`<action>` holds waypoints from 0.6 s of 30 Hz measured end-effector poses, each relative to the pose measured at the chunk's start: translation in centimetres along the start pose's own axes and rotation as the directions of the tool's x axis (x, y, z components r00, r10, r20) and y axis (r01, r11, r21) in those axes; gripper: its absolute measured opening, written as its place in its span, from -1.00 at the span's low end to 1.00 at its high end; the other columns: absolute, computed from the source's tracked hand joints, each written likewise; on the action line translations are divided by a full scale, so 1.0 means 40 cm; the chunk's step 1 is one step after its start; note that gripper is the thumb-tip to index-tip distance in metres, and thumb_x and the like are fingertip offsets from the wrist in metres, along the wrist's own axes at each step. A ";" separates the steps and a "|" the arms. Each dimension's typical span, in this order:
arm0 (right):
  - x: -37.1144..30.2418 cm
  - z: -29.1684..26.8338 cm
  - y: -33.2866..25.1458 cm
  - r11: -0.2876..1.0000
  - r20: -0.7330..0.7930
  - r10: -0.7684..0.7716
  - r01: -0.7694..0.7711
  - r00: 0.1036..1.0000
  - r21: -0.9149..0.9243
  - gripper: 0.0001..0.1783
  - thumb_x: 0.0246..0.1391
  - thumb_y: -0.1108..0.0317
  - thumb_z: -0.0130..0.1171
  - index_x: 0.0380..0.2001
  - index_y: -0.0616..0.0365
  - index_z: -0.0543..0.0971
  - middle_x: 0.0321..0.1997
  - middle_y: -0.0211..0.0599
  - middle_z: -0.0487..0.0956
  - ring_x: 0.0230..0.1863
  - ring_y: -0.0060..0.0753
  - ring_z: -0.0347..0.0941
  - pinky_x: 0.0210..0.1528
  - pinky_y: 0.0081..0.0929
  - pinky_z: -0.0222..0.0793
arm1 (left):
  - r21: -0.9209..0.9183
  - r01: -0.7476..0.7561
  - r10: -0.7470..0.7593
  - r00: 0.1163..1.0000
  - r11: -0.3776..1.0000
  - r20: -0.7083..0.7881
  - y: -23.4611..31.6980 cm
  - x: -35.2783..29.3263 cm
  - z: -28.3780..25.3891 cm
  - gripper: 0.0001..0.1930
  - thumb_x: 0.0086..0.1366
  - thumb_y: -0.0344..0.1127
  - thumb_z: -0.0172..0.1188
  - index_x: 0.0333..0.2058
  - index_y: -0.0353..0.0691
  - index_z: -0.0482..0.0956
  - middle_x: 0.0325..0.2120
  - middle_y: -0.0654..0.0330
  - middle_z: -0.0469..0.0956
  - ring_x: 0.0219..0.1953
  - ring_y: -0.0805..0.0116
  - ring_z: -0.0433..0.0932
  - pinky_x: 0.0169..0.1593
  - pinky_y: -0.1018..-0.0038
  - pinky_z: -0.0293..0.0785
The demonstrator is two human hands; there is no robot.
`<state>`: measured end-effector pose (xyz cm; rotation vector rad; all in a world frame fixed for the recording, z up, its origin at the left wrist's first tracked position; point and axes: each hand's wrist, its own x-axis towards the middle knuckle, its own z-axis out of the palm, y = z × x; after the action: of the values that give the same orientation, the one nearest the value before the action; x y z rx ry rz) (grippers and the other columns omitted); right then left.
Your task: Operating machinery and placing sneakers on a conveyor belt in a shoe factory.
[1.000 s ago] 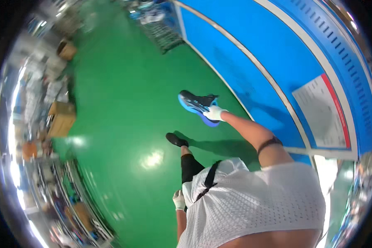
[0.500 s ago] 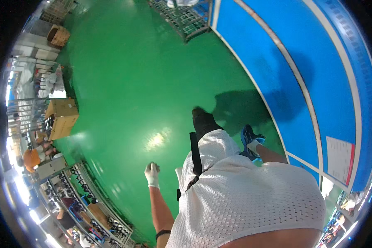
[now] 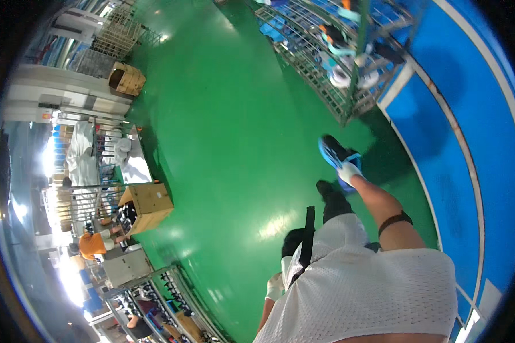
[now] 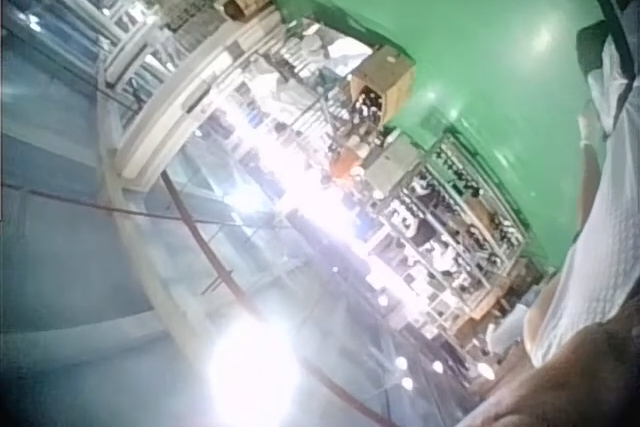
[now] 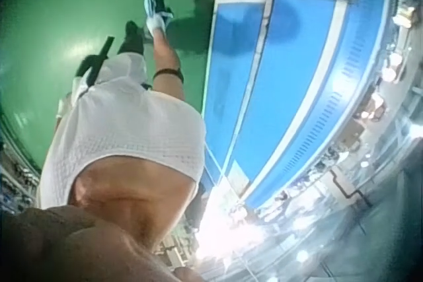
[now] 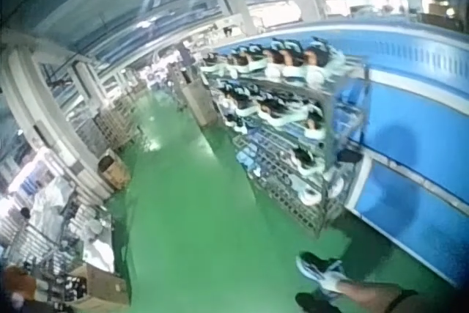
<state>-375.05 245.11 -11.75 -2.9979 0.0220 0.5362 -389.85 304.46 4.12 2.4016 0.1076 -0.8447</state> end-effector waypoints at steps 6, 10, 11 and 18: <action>0.594 -0.722 -0.048 0.574 -0.188 0.459 -0.129 0.868 0.809 -0.38 0.17 -0.18 0.08 -0.23 0.28 0.62 -0.33 0.28 0.59 -0.20 0.34 0.53 -0.17 0.04 0.42 | -0.464 0.305 -0.337 0.941 0.832 0.015 0.321 0.383 -0.281 -0.67 0.37 -0.26 0.12 -0.01 -0.35 0.60 -0.24 0.09 0.68 -0.33 0.41 0.66 -0.26 0.47 0.60; 0.875 -0.706 0.022 0.603 -0.185 0.443 -0.139 0.877 0.786 -0.31 0.16 -0.23 0.07 -0.07 0.28 0.57 -0.27 0.28 0.61 -0.15 0.33 0.54 -0.10 0.00 0.43 | -0.430 0.227 -0.267 0.963 0.874 -0.032 0.296 0.724 -0.369 -0.65 0.40 -0.20 0.10 -0.04 -0.37 0.61 -0.18 0.02 0.68 -0.19 0.25 0.66 -0.10 0.37 0.56; 0.905 -0.631 0.030 0.613 -0.216 0.424 -0.104 0.879 0.783 -0.32 0.17 -0.24 0.05 -0.13 0.27 0.60 -0.28 0.29 0.61 -0.15 0.32 0.55 -0.10 0.02 0.43 | -0.227 0.195 -0.217 0.973 0.954 -0.076 0.264 0.781 -0.381 -0.62 0.40 -0.17 0.10 -0.03 -0.38 0.60 -0.15 -0.01 0.67 -0.12 0.17 0.65 -0.01 0.32 0.54; 0.775 -0.321 -0.137 0.981 0.471 0.068 0.028 0.880 -0.193 -0.67 0.09 0.34 0.08 -0.10 0.01 0.69 -0.06 0.03 0.65 0.00 0.04 0.57 -0.06 -0.04 0.52 | -0.102 0.151 -0.134 0.978 0.983 0.160 0.301 1.283 -0.866 -0.73 0.37 -0.20 0.05 -0.19 -0.29 0.59 -0.26 0.09 0.65 -0.30 0.24 0.66 -0.24 0.30 0.62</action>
<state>-341.36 249.40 -10.01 -2.9515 -0.0380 1.3364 -326.94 307.88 1.37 2.2353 0.2638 -1.0565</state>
